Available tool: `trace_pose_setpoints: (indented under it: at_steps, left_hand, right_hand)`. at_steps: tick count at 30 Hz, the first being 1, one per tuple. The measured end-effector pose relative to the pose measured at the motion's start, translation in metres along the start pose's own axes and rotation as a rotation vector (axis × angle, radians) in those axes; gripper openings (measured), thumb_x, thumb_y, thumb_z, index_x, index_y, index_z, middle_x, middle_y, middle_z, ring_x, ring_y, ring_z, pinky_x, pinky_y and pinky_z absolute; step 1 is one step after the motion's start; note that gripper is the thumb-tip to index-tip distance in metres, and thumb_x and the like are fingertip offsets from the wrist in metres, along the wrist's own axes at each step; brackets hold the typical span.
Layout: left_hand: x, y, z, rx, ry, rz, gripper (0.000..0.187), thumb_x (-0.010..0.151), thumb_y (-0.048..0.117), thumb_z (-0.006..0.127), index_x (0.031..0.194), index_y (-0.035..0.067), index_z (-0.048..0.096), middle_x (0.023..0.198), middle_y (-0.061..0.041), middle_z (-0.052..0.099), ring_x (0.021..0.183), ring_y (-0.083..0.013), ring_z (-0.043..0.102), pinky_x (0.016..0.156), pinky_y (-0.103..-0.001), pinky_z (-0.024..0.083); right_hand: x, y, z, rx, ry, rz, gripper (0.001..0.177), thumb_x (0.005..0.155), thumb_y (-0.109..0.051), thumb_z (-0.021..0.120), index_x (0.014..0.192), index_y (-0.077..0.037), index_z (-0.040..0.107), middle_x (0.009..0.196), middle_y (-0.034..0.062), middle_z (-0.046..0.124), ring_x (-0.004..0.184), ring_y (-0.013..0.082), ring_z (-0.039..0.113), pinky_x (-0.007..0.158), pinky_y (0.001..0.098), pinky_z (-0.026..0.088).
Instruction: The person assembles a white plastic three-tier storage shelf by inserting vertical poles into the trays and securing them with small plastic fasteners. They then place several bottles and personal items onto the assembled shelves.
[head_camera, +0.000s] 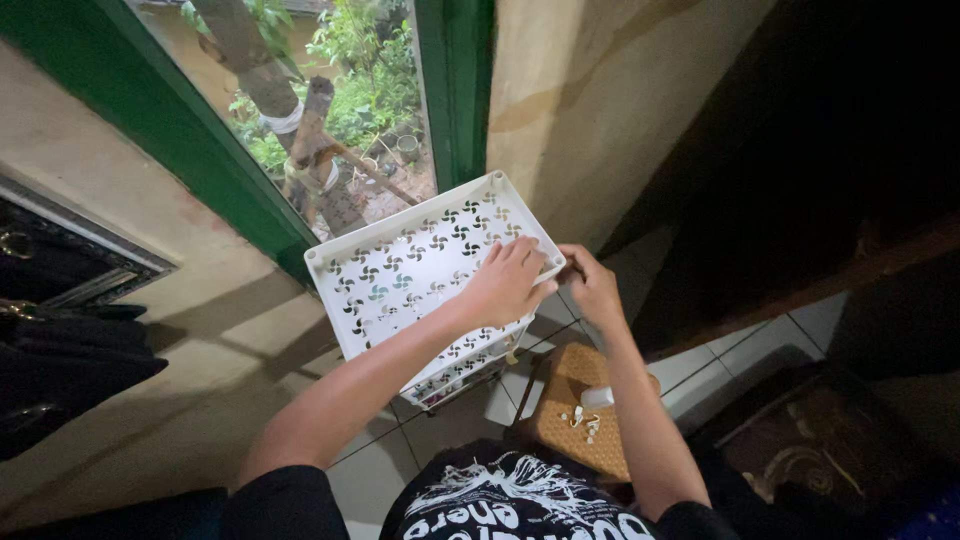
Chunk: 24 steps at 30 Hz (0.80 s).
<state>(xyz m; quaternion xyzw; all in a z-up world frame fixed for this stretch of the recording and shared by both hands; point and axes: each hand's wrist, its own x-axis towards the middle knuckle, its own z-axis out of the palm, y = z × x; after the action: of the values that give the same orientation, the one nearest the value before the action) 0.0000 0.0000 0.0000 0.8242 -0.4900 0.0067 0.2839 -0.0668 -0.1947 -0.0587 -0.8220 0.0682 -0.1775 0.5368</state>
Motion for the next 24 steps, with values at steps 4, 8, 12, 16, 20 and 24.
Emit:
trace_pose_setpoints:
  at_steps: [4,8,12,16,20,24]
  left_hand:
    - [0.031,-0.04,-0.02,0.118,0.282,0.029,0.039,0.089,0.015,0.061,0.125,-0.002,0.06,0.134,-0.027,0.054,0.122,-0.0465,0.052,0.105,-0.055,0.043]
    - [0.064,-0.092,-0.033,0.407,0.276,-0.2,0.022,0.088,0.006,0.061,0.11,0.004,0.063,0.109,-0.019,0.066,0.105,-0.0401,0.064,0.099,-0.054,0.049]
    - [0.089,-0.119,-0.018,0.34,0.132,-0.347,0.022,0.083,0.01,0.063,0.104,0.005,0.063,0.102,-0.018,0.071,0.095,-0.0402,0.07,0.081,-0.054,0.055]
    - [0.109,-0.137,-0.01,0.194,0.08,-0.437,0.022,0.084,0.012,0.062,0.105,0.007,0.067,0.099,-0.021,0.074,0.093,-0.0418,0.072,0.078,-0.053,0.057]
    - [0.116,-0.145,-0.01,0.182,0.045,-0.428,0.029,0.083,0.013,0.063,0.111,0.01,0.07,0.094,-0.023,0.073,0.091,-0.0423,0.072,0.078,-0.052,0.058]
    - [0.11,-0.143,-0.008,0.127,0.029,-0.36,0.036,0.084,0.006,0.061,0.119,0.012,0.069,0.099,-0.023,0.072,0.093,-0.043,0.07,0.079,-0.052,0.057]
  right_hand:
    - [0.042,0.02,-0.015,0.108,-0.194,0.075,0.026,0.092,0.003,0.058,0.116,-0.004,0.067,0.101,0.0042,0.074,0.09,0.0114,0.069,0.079,0.0294,0.056]
    - [0.092,0.032,-0.016,0.125,-0.388,0.135,0.02,0.099,-0.011,0.066,0.115,-0.001,0.071,0.105,0.0096,0.074,0.093,0.0159,0.065,0.081,0.0331,0.052]
    - [0.137,0.029,0.019,-0.02,-0.312,0.024,0.039,0.088,-0.022,0.07,0.125,-0.01,0.067,0.115,0.0042,0.074,0.101,0.0161,0.071,0.088,0.0323,0.056]
    - [0.154,0.018,0.048,-0.04,-0.354,0.059,0.043,0.084,-0.022,0.073,0.126,-0.016,0.068,0.113,0.0038,0.075,0.1,0.016,0.072,0.087,0.0323,0.056]
    - [0.155,0.011,0.054,-0.054,-0.297,0.023,0.039,0.085,-0.02,0.074,0.123,-0.015,0.071,0.108,0.0073,0.077,0.097,0.0156,0.073,0.087,0.0316,0.057]
    - [0.155,0.015,0.059,0.034,-0.274,-0.032,0.024,0.09,-0.016,0.072,0.113,-0.011,0.07,0.109,0.0058,0.077,0.098,0.0098,0.069,0.086,0.0294,0.055]
